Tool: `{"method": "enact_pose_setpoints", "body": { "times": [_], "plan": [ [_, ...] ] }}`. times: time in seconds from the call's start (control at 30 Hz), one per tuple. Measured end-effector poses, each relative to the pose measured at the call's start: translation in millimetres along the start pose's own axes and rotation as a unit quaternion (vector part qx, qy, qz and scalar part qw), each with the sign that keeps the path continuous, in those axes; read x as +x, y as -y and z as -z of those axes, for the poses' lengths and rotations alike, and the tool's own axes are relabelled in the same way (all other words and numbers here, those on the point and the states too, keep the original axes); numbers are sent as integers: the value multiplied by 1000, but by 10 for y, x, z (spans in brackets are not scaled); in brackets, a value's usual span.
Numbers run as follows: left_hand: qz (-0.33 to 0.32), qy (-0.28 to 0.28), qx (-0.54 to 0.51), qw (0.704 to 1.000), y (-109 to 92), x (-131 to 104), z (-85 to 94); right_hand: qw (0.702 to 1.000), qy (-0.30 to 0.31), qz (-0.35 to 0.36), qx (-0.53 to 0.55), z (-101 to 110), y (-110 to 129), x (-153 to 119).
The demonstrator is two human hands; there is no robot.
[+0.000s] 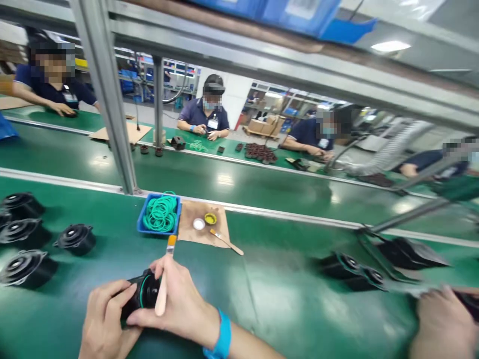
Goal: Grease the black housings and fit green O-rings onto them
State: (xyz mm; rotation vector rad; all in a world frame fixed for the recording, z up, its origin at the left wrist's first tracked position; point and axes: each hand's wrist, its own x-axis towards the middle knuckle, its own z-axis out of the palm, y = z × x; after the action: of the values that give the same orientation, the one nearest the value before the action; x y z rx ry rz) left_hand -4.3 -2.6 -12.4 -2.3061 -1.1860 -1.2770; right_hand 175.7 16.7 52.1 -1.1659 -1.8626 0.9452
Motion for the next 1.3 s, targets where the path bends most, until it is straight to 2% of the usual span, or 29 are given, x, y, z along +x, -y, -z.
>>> {"method": "enact_pose_setpoints", "body": {
  "times": [0.1,0.17,0.23,0.3,0.4,0.47,0.57,0.63,0.7,0.8,0.87,0.9,0.97,1.0,1.07,1.13,1.3],
  "plan": [
    [-67,6,-7,998,-49,176,-46,1000,3,1,-31,227,-4,-34],
    [-74,35,7,997,39,327,-15,994,-9,-4,-107,592,-54,-76],
    [-25,70,75,994,287,460,64,971,-22,-35,-234,1091,-185,-141],
    [66,109,163,978,661,546,171,934,-30,-66,-351,1630,-406,-236],
    [108,193,231,947,1240,584,333,919,-45,-87,-383,2313,-825,-432],
    [113,243,227,936,1504,584,404,914,-50,-96,-391,2626,-1074,-573],
    [127,300,208,922,1664,612,438,903,-77,-96,-413,2865,-1281,-672],
    [133,319,209,915,1647,653,435,897,-107,-69,-423,2818,-1269,-570],
    [135,320,208,914,1555,688,421,900,-135,-12,-415,2540,-1141,-311],
    [141,301,167,928,1298,680,355,924,-110,81,-358,1742,-817,262],
    [151,285,111,940,1077,620,274,919,-77,173,-345,1134,-612,654],
    [158,278,78,944,965,575,228,916,-65,194,-346,863,-538,828],
    [180,268,9,946,764,469,148,912,-47,211,-348,452,-466,1110],
    [195,261,-28,945,682,413,121,912,-43,214,-348,319,-465,1217],
    [227,248,-108,936,562,309,103,914,-37,214,-343,182,-505,1363],
    [259,235,-180,919,497,228,122,919,-37,211,-331,164,-555,1431],
    [336,209,-258,881,431,128,167,941,-62,190,-272,235,-459,1274]
  ]
}}
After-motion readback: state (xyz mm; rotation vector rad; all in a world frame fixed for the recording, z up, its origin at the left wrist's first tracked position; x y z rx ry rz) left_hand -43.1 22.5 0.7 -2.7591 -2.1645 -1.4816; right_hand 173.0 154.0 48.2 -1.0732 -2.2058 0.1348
